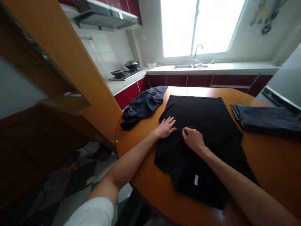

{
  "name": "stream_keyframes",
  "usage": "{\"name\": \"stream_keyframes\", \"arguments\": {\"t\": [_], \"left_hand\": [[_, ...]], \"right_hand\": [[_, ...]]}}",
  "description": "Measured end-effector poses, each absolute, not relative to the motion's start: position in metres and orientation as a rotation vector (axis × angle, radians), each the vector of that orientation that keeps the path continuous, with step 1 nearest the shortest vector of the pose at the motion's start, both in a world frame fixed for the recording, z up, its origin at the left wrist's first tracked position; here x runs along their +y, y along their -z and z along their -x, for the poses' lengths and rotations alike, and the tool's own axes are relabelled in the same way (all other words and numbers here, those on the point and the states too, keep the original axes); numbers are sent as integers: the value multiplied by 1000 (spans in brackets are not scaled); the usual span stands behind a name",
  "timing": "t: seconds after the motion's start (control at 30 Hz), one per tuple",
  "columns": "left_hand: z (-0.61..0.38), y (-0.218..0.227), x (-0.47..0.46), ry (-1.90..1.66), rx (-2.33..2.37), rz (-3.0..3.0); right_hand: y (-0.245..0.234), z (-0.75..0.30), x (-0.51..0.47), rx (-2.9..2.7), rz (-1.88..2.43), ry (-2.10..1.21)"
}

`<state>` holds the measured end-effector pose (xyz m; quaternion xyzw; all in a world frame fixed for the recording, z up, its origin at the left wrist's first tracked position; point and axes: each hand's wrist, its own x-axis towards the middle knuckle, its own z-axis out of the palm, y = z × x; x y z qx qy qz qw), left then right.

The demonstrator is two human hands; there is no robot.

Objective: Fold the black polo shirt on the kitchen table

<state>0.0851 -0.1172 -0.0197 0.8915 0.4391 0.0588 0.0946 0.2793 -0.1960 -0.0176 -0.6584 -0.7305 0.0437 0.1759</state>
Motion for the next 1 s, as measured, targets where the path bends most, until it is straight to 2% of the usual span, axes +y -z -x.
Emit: {"name": "stream_keyframes", "arguments": {"t": [0.17, 0.33, 0.47, 0.73, 1.0], "left_hand": [[-75, -8, -142, -239, 1246, -2566], [-58, -36, -199, -407, 1063, -2524], [-34, -33, -236, -334, 1160, -2576], [-16, -15, -265, -337, 1363, -2666], [-10, -20, -283, -302, 1458, -2712]], "right_hand": [[15, -285, -189, -1924, 1746, -325], [-47, -356, -178, -1524, 1441, -709], [-81, -441, -187, -1121, 1365, -590], [-18, -512, -203, -749, 1604, -607], [-7, -515, -194, -727, 1568, -550]]}}
